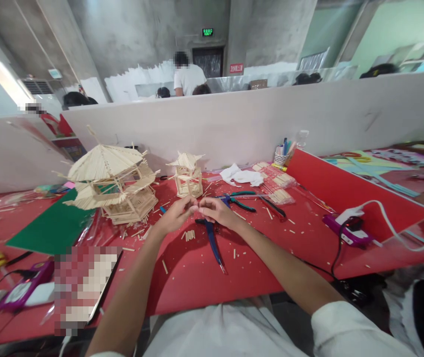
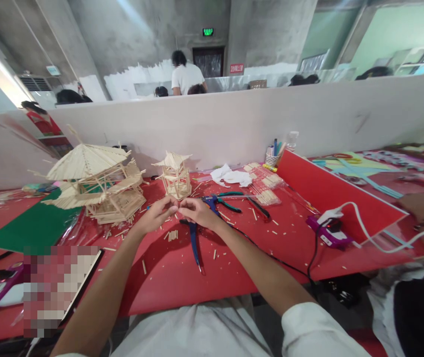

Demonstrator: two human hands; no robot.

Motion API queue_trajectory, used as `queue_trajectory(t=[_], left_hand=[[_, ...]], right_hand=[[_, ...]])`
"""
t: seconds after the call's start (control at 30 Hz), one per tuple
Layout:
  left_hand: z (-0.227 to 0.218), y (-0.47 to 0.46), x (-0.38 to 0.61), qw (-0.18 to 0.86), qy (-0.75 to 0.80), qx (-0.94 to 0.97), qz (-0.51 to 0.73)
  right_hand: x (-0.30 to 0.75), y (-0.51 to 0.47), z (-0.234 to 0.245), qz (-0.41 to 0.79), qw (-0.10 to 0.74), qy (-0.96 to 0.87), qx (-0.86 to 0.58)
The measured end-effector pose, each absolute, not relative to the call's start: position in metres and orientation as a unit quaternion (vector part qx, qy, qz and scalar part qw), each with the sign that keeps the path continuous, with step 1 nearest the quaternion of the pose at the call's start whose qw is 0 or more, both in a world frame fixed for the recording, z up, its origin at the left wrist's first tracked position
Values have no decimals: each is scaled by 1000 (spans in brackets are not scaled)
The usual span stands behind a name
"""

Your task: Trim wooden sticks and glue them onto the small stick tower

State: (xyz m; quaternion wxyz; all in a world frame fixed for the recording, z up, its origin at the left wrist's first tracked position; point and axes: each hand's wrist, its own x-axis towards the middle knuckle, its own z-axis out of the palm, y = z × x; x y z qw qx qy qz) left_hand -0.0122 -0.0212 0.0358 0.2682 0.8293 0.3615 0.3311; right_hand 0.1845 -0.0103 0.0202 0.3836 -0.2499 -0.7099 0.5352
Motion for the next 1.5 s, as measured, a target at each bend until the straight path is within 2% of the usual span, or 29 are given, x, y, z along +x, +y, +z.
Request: queue_trajectory(t=[0.13,0.3,0.53,0.87,1.2,1.37,1.5], left_hand=[[34,-19,-12,247,367,830,340],[35,-24,-10,314,327,830,324],[46,-34,-11,362,289,844,270],[51,-39,-10,409,267,832,262],[36,-22,-10,312,314,815,375],[37,-21,-9,272,331,819,382],[36,-23,-9,281,329,825,365]], right_hand=[[185,-11,22,527,374,-726,-238],[185,-10,15,452,395,-766,-229],[190,-17,20,486,366,-768,-199],[196,-14,19,500,347,-778,-158],[191,-4,12,491,394,-749,-206],[190,-3,14,474,409,-744,-234],[189,-3,13,470,414,-738,-254]])
